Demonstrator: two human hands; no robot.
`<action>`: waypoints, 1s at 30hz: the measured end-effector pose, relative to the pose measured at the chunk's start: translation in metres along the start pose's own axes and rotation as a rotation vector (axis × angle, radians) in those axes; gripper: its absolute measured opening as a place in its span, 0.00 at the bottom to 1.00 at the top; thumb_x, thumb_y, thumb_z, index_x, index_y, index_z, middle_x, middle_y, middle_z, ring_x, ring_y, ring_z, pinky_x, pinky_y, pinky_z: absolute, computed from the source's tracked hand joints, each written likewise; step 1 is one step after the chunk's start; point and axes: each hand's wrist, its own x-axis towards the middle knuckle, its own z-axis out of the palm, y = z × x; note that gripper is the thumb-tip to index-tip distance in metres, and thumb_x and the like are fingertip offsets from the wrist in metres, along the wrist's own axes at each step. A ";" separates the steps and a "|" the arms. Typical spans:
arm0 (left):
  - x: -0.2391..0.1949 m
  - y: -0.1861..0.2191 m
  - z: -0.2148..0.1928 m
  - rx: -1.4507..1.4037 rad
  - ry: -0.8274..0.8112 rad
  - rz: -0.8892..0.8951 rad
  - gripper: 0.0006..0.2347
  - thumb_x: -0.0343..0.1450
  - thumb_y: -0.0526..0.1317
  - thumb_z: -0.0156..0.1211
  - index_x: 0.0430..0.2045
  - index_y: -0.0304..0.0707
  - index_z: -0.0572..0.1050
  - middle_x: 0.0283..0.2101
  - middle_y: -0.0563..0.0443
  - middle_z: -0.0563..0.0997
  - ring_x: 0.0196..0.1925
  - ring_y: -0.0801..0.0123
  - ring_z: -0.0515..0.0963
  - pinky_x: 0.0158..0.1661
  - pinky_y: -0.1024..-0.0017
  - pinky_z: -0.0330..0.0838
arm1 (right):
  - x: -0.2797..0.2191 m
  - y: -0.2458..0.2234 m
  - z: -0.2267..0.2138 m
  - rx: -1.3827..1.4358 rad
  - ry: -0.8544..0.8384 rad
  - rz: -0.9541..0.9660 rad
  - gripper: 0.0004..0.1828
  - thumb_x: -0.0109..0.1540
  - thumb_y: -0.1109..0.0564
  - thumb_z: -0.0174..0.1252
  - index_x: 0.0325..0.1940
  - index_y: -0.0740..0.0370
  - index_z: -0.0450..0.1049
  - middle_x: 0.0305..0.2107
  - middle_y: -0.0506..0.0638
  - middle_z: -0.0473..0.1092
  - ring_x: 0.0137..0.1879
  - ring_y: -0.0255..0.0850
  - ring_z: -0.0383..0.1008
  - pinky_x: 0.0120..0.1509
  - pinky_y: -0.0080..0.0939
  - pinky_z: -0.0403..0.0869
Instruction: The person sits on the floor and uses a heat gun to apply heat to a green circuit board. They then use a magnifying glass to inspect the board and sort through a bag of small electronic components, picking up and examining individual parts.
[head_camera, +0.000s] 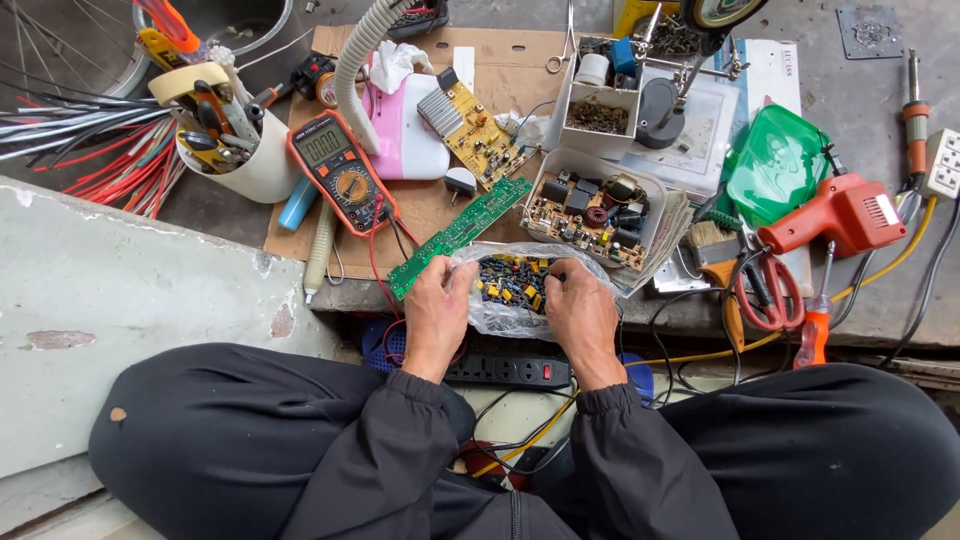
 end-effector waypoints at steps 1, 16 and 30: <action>0.000 -0.003 0.002 0.000 -0.001 0.000 0.12 0.76 0.52 0.68 0.35 0.43 0.82 0.35 0.40 0.88 0.47 0.42 0.89 0.48 0.48 0.79 | 0.001 0.001 0.000 0.000 0.001 0.000 0.15 0.71 0.51 0.59 0.59 0.54 0.83 0.36 0.63 0.82 0.54 0.72 0.83 0.59 0.72 0.77; -0.003 0.017 0.003 -0.573 -0.095 -0.164 0.10 0.79 0.41 0.62 0.45 0.32 0.79 0.35 0.41 0.90 0.35 0.70 0.87 0.42 0.70 0.83 | -0.005 -0.006 -0.007 0.044 -0.011 0.040 0.18 0.71 0.49 0.56 0.61 0.52 0.82 0.41 0.64 0.83 0.58 0.73 0.81 0.63 0.74 0.76; -0.016 0.033 0.001 -0.427 -0.166 0.010 0.07 0.77 0.43 0.69 0.45 0.43 0.86 0.30 0.49 0.89 0.35 0.76 0.85 0.41 0.71 0.84 | 0.016 -0.003 0.046 -0.419 -0.160 -0.234 0.21 0.69 0.38 0.56 0.61 0.43 0.82 0.38 0.62 0.84 0.50 0.68 0.86 0.56 0.69 0.81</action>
